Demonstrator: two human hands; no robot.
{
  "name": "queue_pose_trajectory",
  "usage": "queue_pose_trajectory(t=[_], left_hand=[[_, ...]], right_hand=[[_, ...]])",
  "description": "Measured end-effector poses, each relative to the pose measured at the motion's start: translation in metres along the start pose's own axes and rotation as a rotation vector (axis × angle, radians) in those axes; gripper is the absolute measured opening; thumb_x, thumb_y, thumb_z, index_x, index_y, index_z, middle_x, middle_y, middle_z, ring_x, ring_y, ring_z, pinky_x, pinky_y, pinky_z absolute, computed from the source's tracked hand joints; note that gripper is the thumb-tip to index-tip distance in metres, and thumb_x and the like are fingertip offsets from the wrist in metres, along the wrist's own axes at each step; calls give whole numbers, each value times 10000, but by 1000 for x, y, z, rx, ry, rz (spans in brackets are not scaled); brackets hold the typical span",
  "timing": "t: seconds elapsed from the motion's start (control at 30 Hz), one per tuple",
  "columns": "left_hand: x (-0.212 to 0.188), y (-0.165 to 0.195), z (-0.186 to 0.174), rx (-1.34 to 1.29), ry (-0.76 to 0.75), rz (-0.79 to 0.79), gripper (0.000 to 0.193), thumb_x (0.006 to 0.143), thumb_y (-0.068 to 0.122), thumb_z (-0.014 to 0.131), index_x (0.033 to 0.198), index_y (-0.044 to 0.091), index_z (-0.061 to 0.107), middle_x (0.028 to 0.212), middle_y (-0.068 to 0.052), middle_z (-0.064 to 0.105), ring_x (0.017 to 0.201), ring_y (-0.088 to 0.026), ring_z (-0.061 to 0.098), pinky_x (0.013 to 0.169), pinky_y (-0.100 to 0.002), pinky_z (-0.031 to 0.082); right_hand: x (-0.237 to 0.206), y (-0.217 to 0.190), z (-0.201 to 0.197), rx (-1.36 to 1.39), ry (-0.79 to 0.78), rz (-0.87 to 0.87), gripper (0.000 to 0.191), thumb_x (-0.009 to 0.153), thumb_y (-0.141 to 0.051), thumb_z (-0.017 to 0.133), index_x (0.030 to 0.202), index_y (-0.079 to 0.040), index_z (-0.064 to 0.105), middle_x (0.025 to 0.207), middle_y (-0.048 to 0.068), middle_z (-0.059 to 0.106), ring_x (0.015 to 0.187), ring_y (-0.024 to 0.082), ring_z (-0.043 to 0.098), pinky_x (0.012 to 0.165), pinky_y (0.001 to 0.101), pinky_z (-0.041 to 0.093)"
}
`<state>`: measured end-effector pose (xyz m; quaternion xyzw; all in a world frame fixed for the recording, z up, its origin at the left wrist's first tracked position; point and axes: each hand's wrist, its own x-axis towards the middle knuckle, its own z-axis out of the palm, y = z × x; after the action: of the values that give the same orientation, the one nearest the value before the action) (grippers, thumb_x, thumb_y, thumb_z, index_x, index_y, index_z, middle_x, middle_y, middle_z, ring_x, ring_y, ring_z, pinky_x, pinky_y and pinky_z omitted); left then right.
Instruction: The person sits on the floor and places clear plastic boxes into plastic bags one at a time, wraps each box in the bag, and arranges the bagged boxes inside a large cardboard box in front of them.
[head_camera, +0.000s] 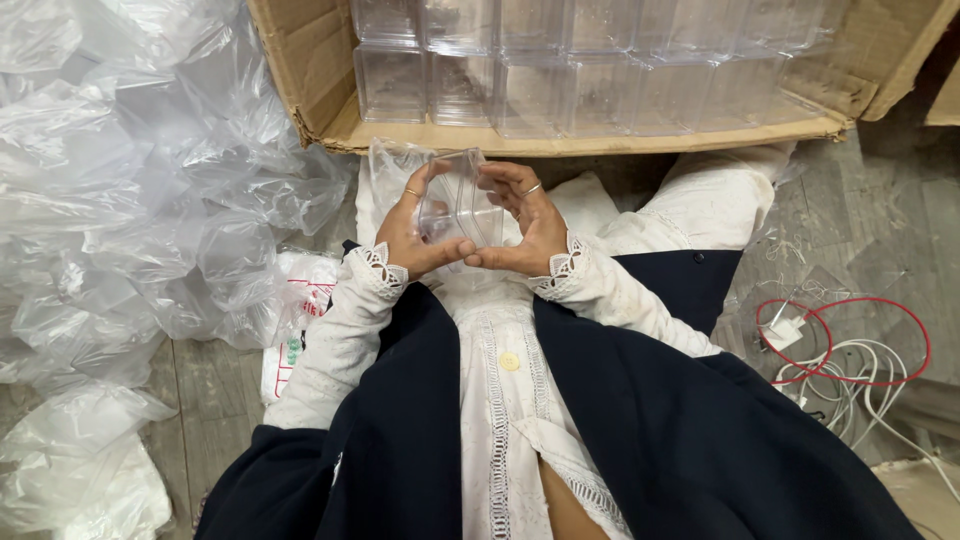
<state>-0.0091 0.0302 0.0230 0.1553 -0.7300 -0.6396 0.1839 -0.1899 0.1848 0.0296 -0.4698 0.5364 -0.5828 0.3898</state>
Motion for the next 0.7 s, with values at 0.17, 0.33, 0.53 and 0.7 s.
queue_pose_trajectory(t=[0.17,0.33,0.53,0.7], left_hand=[[12,-26,8,-135,-17,-57,871,839,527,786,1487,51,450,1410,-129,556,1261,-227,558,1080,-390,464],[10,-52,6,-289,-51,-352,778,805,657,650,1281,43,672,1202,-114,657,1062,-222,591,927,-380,486],[8,-48,12,-319,-91,-317,802,912,659,648,1399,25,582,1305,-122,613,1161,-212,551,1022,-360,447],[-7,-10,6,1,-22,-109,1018,712,404,859,1524,74,342,1361,-120,532,1174,-217,571,981,-358,501]], right_hand=[[3,0,4,-112,13,-16,1059,769,-329,961,1568,-49,325,1598,200,430,1549,327,418,1326,476,323],[7,-19,-21,-594,-248,-261,1203,631,-342,1014,1523,-11,278,1628,334,203,1522,444,232,1242,499,259],[15,-22,-37,-307,-310,-162,959,701,-278,987,1475,-62,463,1499,135,500,1454,275,485,1271,455,384],[11,-2,-28,-42,-225,-61,921,740,-236,959,1501,-79,463,1474,84,527,1404,219,501,1253,434,381]])
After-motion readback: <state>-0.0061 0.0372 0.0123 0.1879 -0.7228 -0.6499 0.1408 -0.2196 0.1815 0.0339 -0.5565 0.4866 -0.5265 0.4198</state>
